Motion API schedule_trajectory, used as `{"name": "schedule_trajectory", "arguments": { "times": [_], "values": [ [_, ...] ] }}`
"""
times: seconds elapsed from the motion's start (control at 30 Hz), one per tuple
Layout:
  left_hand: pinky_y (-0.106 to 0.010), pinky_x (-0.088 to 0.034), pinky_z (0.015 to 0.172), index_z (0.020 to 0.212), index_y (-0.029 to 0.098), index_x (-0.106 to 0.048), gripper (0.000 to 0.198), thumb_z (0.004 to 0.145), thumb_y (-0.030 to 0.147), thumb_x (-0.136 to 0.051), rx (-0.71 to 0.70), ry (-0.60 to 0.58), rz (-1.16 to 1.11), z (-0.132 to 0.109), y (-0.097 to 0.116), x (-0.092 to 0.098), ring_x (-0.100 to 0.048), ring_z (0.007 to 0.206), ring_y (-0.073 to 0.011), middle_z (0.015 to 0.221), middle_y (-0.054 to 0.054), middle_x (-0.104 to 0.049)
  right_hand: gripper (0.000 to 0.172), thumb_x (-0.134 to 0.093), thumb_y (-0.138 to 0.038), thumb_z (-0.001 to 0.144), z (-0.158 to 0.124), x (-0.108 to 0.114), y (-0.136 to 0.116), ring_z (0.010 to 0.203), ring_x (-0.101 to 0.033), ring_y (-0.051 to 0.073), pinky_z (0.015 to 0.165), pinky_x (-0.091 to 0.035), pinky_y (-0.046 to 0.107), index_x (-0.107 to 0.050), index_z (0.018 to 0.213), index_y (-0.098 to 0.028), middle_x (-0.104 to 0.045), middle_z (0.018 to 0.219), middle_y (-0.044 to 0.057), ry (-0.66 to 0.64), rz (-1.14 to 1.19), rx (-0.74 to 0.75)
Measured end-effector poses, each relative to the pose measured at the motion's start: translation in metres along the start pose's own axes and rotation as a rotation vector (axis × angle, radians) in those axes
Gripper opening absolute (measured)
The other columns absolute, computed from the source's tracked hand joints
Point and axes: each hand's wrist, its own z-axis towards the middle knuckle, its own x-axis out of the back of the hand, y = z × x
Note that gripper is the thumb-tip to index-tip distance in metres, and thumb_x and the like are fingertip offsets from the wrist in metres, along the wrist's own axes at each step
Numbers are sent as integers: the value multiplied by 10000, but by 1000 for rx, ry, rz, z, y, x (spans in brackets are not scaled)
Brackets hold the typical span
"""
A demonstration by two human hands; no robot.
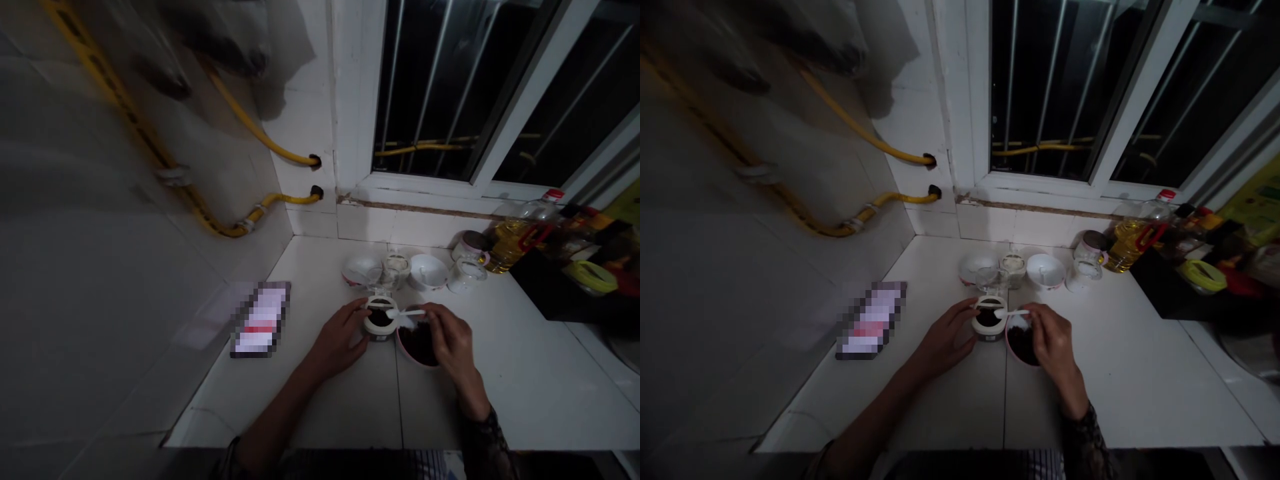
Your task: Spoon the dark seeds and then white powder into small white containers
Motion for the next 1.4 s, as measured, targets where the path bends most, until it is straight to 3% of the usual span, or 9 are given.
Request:
{"name": "schedule_trajectory", "arguments": {
  "times": [0.1, 0.27, 0.4, 0.53, 0.83, 1.07, 1.4],
  "values": [
    [-437, -547, 1028, 1271, 209, -509, 469, 822, 110, -597, 10, -10, 2, 0, 1, 1, -593, 1266, -267, 1399, -158, -550, 232, -452, -286, 978, 0, 18, 18, 615, -671, 158, 625, -528, 250, -665, 956, -198, -705, 703, 17, 76, -87, -166],
    [-428, -545, 1034, 1262, 202, -516, 468, 812, 110, -606, 10, -11, 6, 0, 1, 1, -587, 1273, -264, 1397, -158, -550, 278, -439, -298, 915, -3, 32, 47, 595, -668, 191, 616, -499, 284, -694, 945, -189, -715, 701, 50, -43, -331, -207],
    [-427, -549, 1026, 1256, 203, -510, 455, 819, 115, -603, 10, -9, 27, 0, 1, 1, -592, 1265, -266, 1387, -159, -554, 300, -419, -259, 875, -5, 24, 45, 675, -706, 217, 636, -483, 294, -709, 936, -216, -764, 801, 73, -236, -345, -253],
    [-427, -549, 1022, 1261, 203, -500, 442, 837, 125, -594, 8, -12, 25, 0, 2, 2, -594, 1261, -266, 1389, -164, -552, 325, -408, -345, 893, -3, 15, 33, 651, -696, 225, 635, -467, 304, -711, 897, -226, -754, 729, 55, -344, -208, -376],
    [-432, -548, 1014, 1268, 219, -501, 461, 827, 133, -608, 21, -23, 20, -1, 0, 1, -603, 1255, -273, 1388, -162, -556, 368, -569, -515, 737, 2, 19, 32, 572, -595, 192, 571, -435, 288, -720, 754, -179, -707, 583, 47, -205, 223, -734],
    [-434, -553, 1012, 1257, 215, -505, 446, 829, 127, -600, 15, -16, 24, 0, 2, 2, -605, 1252, -272, 1383, -162, -559, 394, -715, -502, 603, 2, 23, 33, 367, -295, 70, 410, -177, 233, -729, 758, -140, -673, 520, 32, -85, 452, -947],
    [-422, -555, 1013, 1255, 195, -523, 451, 819, 112, -603, 14, -4, 17, 0, 2, 1, -606, 1252, -267, 1386, -165, -563, 422, -754, -509, 534, 4, 22, 32, 380, -272, 57, 414, -172, 221, -726, 740, -141, -665, 522, 39, -13, 517, -1008]
  ]
}}
